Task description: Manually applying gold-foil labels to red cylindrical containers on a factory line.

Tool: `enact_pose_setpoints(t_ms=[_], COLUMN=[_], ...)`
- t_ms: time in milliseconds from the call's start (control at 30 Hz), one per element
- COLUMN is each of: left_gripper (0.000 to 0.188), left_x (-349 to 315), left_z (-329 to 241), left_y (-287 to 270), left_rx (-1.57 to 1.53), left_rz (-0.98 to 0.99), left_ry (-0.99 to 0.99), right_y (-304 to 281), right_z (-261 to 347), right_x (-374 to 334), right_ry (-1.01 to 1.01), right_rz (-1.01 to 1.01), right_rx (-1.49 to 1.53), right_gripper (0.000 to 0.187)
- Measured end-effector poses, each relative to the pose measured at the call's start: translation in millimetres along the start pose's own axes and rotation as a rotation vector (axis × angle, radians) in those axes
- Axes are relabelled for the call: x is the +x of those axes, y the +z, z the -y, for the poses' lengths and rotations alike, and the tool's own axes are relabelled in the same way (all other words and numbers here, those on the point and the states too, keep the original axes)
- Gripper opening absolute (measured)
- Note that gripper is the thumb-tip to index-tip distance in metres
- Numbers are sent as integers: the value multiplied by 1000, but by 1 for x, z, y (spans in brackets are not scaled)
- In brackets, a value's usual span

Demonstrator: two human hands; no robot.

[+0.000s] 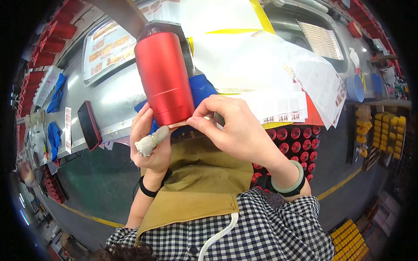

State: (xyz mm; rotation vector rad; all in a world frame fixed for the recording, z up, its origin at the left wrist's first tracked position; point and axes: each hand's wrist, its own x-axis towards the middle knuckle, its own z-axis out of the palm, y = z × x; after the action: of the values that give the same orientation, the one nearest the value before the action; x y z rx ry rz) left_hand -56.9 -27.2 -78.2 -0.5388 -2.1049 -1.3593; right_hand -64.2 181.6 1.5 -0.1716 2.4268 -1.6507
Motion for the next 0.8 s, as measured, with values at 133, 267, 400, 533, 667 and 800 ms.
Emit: enact_pose_setpoints(t_ms=[133, 267, 400, 533, 667, 800], left_gripper=[45, 44, 45, 49, 49, 39], left_x=[2, 13, 20, 1, -10, 5], left_z=[-4, -9, -11, -5, 0, -9], left_y=[0, -6, -3, -1, -1, -5], left_rx=[8, 321, 238, -31, -47, 298], left_rz=[-79, 73, 119, 2, -66, 26], left_ry=[-82, 266, 281, -49, -97, 184], right_y=[-1, -1, 0, 2, 3, 0], right_z=[2, -3, -1, -2, -5, -6], right_x=[0, 0, 0, 0, 0, 0], right_ry=[52, 70, 95, 101, 39, 50], right_rz=[10, 3, 3, 12, -21, -4], right_rx=[29, 32, 29, 66, 46, 33], right_gripper=[20, 20, 20, 21, 22, 22])
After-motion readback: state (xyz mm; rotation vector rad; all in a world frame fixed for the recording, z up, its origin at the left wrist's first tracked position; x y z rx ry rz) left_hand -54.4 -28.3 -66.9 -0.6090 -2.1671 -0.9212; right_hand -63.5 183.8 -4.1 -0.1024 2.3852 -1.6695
